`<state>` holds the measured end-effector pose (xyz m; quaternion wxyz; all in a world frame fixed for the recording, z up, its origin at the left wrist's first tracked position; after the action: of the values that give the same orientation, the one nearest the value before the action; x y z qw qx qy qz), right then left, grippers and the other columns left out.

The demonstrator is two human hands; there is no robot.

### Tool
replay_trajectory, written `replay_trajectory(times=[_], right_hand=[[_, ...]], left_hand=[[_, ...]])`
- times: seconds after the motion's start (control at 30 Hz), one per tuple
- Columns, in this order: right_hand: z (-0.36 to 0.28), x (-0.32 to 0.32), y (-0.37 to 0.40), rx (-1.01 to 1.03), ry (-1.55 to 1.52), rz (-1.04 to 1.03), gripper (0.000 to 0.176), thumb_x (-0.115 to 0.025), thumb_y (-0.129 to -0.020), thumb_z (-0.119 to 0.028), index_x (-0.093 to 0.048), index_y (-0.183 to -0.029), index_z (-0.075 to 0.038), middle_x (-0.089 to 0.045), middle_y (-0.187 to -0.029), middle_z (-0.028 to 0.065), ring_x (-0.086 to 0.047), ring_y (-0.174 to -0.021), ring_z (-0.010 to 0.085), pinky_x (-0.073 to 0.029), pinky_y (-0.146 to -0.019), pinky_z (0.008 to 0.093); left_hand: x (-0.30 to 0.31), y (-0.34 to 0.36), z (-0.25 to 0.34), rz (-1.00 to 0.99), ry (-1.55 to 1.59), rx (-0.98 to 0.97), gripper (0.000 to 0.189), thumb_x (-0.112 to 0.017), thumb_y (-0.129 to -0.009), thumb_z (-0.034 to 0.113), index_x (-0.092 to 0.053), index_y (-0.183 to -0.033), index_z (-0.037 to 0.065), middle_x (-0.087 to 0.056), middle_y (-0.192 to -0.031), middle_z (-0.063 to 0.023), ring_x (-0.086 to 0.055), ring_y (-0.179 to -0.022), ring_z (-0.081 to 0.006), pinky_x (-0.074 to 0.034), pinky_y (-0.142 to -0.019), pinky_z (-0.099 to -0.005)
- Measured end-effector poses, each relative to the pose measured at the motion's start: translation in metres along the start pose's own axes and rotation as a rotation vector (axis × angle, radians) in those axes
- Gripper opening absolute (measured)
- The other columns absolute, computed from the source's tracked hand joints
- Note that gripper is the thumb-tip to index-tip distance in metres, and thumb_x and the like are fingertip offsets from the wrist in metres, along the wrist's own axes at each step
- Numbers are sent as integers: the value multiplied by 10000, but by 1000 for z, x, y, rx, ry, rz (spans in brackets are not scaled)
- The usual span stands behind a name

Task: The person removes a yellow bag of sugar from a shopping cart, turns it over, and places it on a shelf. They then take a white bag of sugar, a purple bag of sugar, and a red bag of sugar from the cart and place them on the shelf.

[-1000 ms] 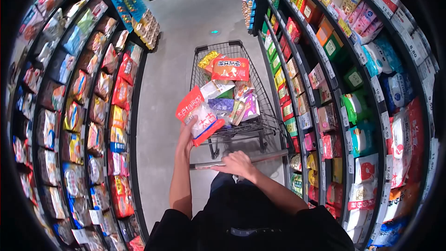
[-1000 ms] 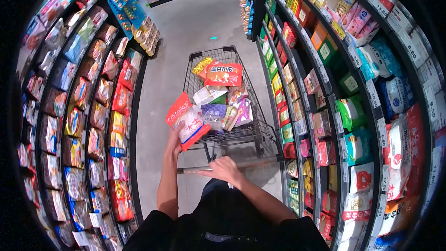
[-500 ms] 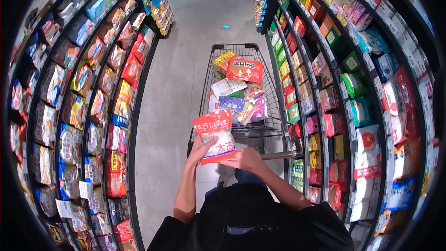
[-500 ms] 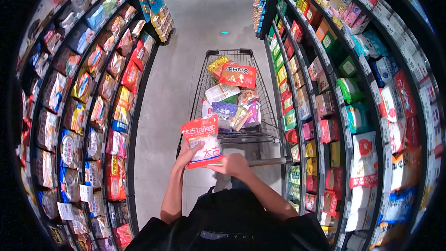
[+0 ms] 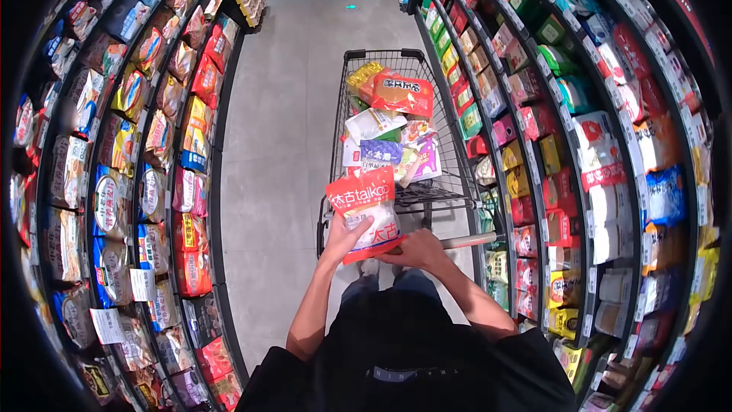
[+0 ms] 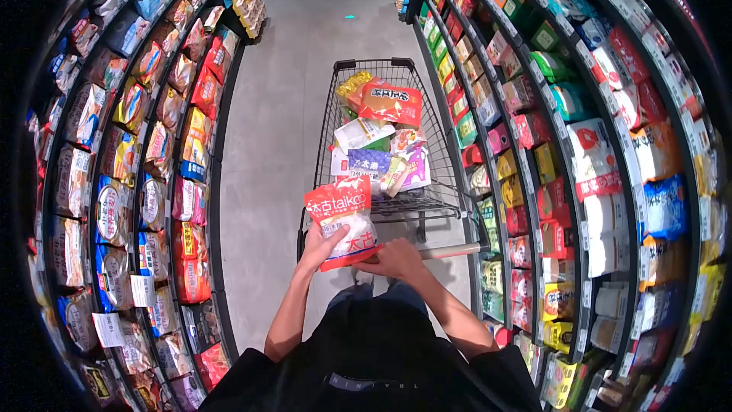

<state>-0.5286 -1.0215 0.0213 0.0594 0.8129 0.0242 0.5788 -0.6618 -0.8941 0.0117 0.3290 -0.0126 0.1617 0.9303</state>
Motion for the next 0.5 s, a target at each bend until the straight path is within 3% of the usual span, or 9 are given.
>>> replay_trajectory(times=[0.23,0.4,0.5], right_hand=[[-46,-29,81,-10,-71,2,687,-489,-806,-748,-700,-592,-130,-577,-499,122,-620,-506,307,-474,-495,395],[-66,-48,134,7,-34,-6,694,-540,-777,-738,-680,-558,-94,-582,-503,134,-620,-499,299,-466,-485,388],[-67,-71,169,92,25,150,724,-555,-753,-764,-635,-488,-96,-555,-467,105,-603,-461,273,-424,-454,372]], left_hand=[[-5,91,-25,33,-17,47,387,-706,-864,90,-549,-1205,-5,-658,-1101,-91,-633,-989,-161,-515,-843,-316],[-7,144,-57,108,-69,18,374,-679,-908,204,-560,-1206,11,-658,-1096,-81,-620,-968,-145,-499,-846,-309],[-19,175,-74,150,-85,-1,378,-659,-923,241,-560,-1205,9,-653,-1099,-81,-610,-974,-145,-487,-864,-316]])
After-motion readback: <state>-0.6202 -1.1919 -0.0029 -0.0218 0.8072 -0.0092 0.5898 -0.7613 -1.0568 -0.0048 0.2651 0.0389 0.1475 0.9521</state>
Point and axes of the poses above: each hand's wrist, its own y-axis away from the middle knuckle, its own x-axis out of the back of the hand, z = x × y, the point moved 4 cm from there along -y, towards the middle knuckle
